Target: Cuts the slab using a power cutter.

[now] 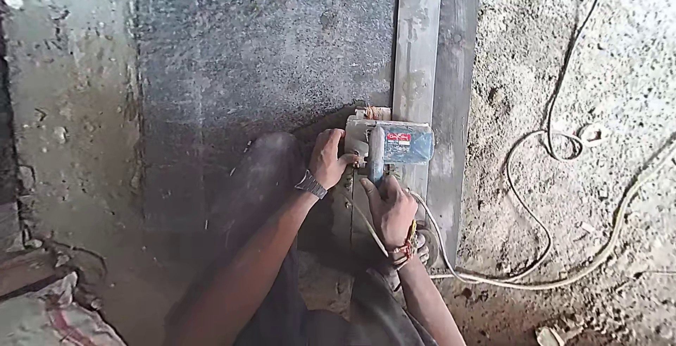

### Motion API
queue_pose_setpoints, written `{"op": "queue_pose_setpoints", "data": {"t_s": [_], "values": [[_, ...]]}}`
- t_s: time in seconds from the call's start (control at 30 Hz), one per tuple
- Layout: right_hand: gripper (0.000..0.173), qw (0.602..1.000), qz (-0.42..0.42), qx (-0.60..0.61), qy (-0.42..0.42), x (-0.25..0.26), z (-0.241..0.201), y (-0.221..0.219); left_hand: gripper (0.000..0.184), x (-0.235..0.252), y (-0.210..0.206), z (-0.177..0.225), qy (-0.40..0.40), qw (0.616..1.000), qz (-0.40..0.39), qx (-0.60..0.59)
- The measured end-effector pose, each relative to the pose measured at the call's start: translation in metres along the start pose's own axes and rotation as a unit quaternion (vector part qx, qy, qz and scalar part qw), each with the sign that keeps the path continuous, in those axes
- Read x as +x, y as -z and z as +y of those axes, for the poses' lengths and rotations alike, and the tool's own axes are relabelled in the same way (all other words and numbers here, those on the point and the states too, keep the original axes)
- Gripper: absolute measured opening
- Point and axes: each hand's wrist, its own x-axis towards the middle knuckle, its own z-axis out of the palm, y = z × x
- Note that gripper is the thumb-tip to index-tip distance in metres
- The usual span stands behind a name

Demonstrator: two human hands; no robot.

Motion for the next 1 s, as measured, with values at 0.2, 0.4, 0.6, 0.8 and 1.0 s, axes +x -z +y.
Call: {"op": "queue_pose_setpoints", "data": {"t_s": [0.2, 0.4, 0.6, 0.8, 1.0], "values": [[0.050, 1.000, 0.007, -0.002, 0.000, 0.002, -0.002, -0.001, 0.058, 0.001, 0.004, 0.005, 0.010, 1.000, 0.003, -0.011], [0.042, 0.999, 0.013, 0.048, 0.011, 0.006, 0.005, 0.010, 0.058, -0.004, 0.006, 0.015, -0.010, 1.000, 0.018, 0.009], [0.030, 0.953, 0.096, 0.092, -0.272, -0.056, 0.076, 0.063, 0.062, -0.001, 0.002, 0.008, -0.015, 0.999, 0.008, 0.042], [0.050, 0.712, 0.185, 0.071, -0.674, -0.143, 0.194, 0.092, 0.059, 0.001, 0.002, 0.012, 0.015, 0.998, -0.010, 0.055], [0.030, 0.691, 0.134, 0.172, -0.689, -0.129, 0.198, 0.085, 0.055, 0.003, 0.003, 0.014, 0.015, 0.998, 0.016, 0.063]]}}
